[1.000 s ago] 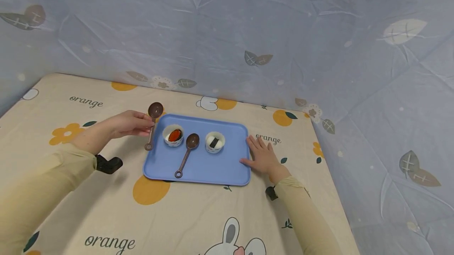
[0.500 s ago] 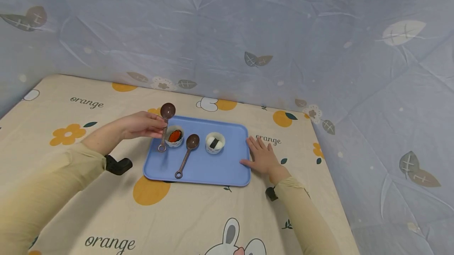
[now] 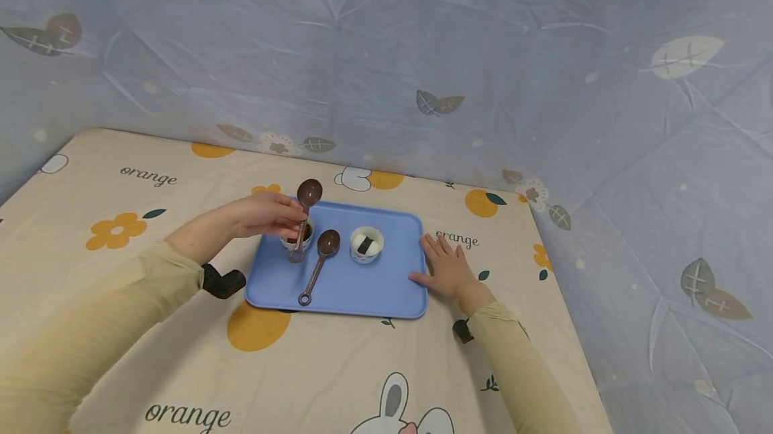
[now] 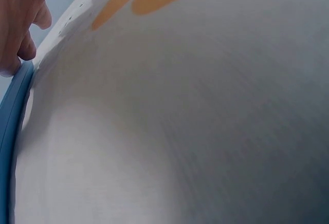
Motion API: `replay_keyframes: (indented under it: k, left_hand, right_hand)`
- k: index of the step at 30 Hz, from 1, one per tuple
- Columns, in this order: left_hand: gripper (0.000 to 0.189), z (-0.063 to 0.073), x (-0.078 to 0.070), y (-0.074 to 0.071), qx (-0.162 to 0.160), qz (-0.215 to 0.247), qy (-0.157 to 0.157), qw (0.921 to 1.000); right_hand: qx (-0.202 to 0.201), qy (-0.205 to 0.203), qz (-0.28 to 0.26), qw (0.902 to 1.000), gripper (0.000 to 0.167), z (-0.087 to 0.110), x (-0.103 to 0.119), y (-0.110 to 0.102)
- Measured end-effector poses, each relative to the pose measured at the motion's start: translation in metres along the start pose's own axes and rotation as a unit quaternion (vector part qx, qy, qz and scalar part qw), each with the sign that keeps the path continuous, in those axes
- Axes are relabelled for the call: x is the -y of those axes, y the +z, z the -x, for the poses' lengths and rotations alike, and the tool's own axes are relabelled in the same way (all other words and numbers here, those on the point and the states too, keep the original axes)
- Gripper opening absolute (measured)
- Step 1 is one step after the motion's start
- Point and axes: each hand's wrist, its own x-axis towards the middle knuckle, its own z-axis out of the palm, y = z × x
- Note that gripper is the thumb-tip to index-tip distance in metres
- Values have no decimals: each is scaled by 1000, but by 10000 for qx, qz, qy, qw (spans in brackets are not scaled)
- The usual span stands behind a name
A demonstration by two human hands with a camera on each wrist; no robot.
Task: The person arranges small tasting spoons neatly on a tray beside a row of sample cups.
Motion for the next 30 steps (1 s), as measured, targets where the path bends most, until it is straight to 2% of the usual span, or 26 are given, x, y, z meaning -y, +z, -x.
replay_keyframes:
  k: [11,16,24,30]
  left_hand:
    - [14,-11,-8,24,30,-77,-21,10000]
    - [14,-17,-9,36,-12,146,-70,9999]
    - [23,-27,-10,55,-65,218,-87,9997]
    - [29,-33,-8,67,22,207,-58,9998]
  right_hand:
    - [-5,4,28,10000,84,0,-3,1]
    - [-26,-33,-1,10000,78,1,-5,1]
    - [-42,-71,-105,9999,73,1,-4,0]
    - [-81,-138,-122,9998,67,0,-5,1]
